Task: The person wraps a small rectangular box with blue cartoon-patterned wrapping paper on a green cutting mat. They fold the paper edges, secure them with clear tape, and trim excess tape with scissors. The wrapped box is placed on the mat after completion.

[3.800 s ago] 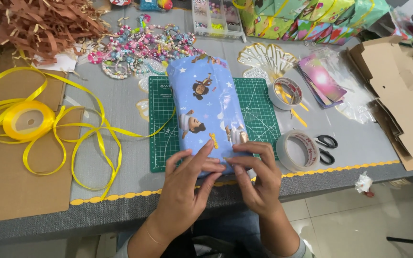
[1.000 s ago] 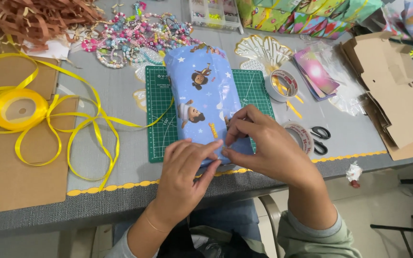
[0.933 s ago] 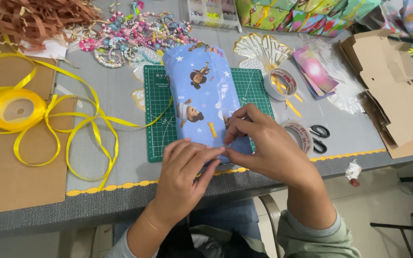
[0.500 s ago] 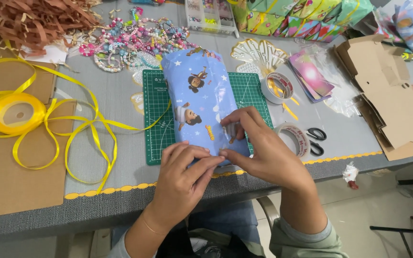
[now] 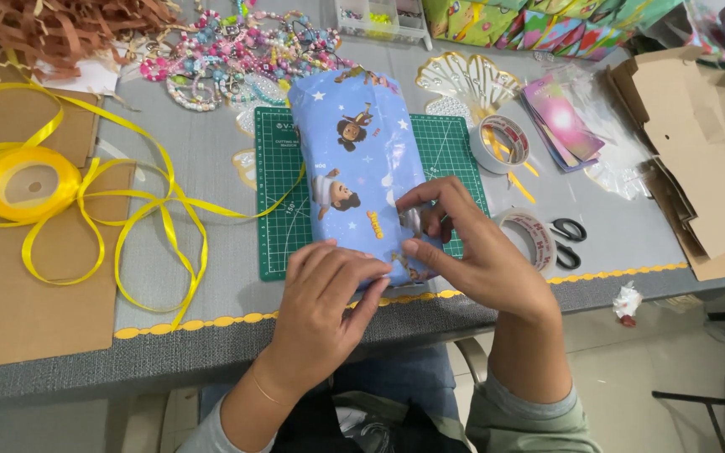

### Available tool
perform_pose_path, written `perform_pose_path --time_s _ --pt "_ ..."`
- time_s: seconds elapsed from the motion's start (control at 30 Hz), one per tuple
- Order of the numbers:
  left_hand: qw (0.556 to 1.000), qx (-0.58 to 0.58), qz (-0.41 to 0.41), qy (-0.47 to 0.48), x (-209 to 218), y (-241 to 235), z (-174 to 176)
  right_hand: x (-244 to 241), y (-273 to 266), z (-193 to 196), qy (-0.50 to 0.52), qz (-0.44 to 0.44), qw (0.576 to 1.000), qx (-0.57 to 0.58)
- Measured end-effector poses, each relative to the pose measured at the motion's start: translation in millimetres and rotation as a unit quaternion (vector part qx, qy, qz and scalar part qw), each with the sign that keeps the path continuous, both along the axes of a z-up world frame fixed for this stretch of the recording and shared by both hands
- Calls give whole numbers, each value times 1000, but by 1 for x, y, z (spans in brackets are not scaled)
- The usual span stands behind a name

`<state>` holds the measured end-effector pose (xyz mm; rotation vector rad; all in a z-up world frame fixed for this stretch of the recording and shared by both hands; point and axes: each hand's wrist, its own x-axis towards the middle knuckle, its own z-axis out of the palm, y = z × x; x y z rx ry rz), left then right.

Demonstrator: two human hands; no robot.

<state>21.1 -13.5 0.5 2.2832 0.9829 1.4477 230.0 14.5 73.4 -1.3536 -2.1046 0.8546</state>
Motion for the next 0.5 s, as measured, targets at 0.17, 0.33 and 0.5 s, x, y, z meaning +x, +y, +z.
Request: perform_pose_path --time_s 0.17,0.33,0.5 --pt "1000 9 1 5 0 1 -3 -1 0 -2 -8 -6 1000 7" --pt "1000 21 1 13 0 0 -7 -2 0 -2 20 -8 1000 7" --pt "997 46 24 50 2 -1 -14 -2 -3 -1 28 -4 999 18"
